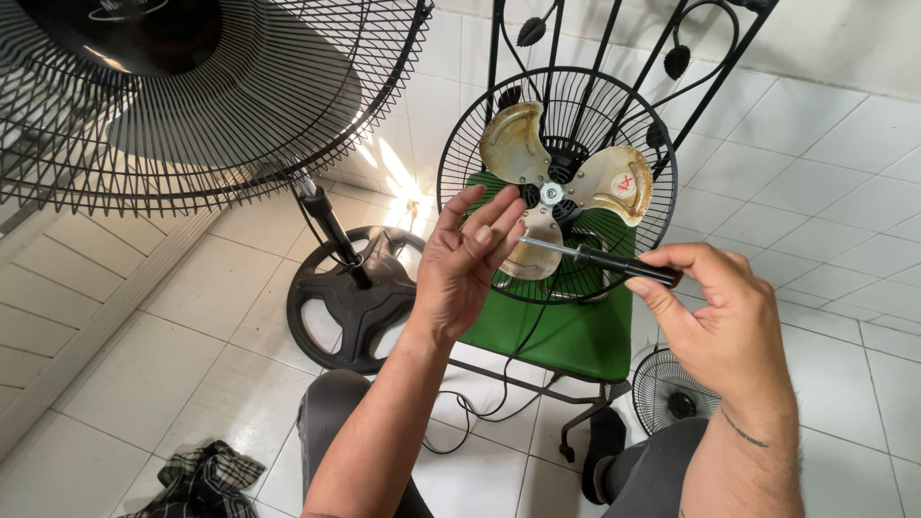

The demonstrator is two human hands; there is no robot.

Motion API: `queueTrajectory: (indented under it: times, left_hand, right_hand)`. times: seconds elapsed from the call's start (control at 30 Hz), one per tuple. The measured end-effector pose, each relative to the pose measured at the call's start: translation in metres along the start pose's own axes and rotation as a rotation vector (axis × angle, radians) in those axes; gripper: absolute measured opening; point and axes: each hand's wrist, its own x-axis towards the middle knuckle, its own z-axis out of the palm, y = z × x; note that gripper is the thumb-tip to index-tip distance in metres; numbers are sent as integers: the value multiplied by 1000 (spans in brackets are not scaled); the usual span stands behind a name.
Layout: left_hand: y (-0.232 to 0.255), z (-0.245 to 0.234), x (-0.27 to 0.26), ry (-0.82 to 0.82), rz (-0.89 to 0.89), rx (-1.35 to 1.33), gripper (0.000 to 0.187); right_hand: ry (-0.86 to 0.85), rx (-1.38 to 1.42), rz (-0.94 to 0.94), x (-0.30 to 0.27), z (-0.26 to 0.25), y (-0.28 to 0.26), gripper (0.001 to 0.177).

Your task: The person disassembles a small electric fan by removing the front grille and fan blades using a screwdriver, then reassembles the fan by reattaching the grille and securing it with screws.

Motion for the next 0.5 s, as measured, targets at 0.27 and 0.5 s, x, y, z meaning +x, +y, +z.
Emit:
queueTrajectory:
  times: [0.27,0.5]
  left_hand:
    - [-16,-24,7,187,55,271,34]
    - [-20,-36,9,223,-99,269,30]
  right_hand:
    - [83,124,31,0,-1,18,22]
    - [19,51,115,9,7,27,22]
